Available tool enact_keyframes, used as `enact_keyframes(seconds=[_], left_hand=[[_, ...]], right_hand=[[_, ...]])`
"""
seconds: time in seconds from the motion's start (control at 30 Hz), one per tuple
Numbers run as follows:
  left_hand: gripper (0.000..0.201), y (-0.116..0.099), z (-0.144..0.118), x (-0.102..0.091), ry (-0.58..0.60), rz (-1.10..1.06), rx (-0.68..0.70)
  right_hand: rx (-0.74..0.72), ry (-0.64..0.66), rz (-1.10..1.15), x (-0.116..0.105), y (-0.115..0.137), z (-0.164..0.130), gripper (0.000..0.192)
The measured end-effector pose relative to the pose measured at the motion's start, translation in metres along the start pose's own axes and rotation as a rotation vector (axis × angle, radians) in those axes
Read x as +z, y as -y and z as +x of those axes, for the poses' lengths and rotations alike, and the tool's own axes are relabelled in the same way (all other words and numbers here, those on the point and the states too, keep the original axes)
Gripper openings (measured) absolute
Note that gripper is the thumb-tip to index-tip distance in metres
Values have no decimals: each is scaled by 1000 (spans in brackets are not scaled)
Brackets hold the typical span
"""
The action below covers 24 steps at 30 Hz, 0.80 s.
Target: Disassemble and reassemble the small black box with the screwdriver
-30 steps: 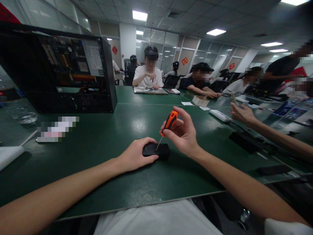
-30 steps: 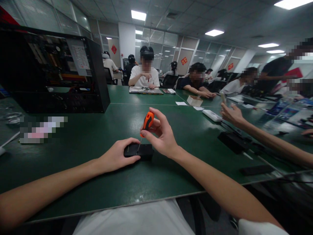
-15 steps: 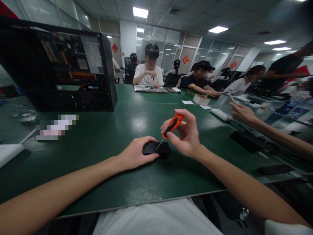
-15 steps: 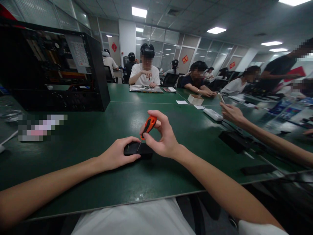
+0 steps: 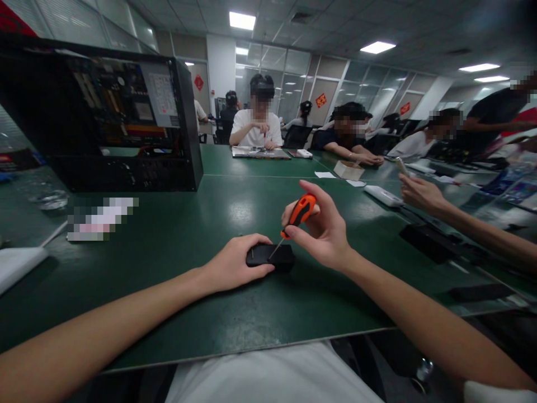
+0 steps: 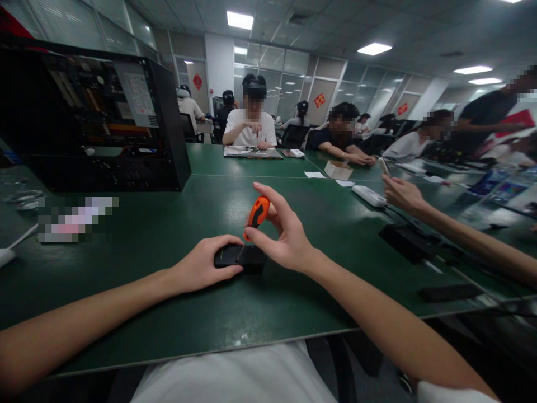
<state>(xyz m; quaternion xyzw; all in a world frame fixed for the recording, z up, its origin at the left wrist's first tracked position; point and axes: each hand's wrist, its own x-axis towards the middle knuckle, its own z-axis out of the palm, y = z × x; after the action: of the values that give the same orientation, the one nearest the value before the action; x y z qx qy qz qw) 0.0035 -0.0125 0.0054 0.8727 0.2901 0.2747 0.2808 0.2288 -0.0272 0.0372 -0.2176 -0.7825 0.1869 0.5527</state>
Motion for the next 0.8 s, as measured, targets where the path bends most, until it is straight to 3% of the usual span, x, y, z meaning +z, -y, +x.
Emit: enact_keyframes(seconds=[0.2, 0.33, 0.43, 0.57, 0.67, 0.8], left_hand=[[57, 6, 2, -6, 50, -40, 32], [46, 8, 3, -7, 62, -34, 31], [38, 7, 3, -6, 63, -21, 37], [36, 5, 3, -6, 47, -4, 47], [34, 5, 1, -6, 33, 25, 52], [33, 5, -2, -9, -3, 86, 51]], right_hand=[[-81, 95, 54, 3, 5, -2, 73], [-121, 30, -73, -2, 0, -3, 71], [-36, -65, -180, -7, -3, 0, 62], [124, -40, -80, -10, -7, 3, 54], [112, -35, -43, -14, -11, 6, 44], [100, -158, -12, -27, -14, 12, 35]])
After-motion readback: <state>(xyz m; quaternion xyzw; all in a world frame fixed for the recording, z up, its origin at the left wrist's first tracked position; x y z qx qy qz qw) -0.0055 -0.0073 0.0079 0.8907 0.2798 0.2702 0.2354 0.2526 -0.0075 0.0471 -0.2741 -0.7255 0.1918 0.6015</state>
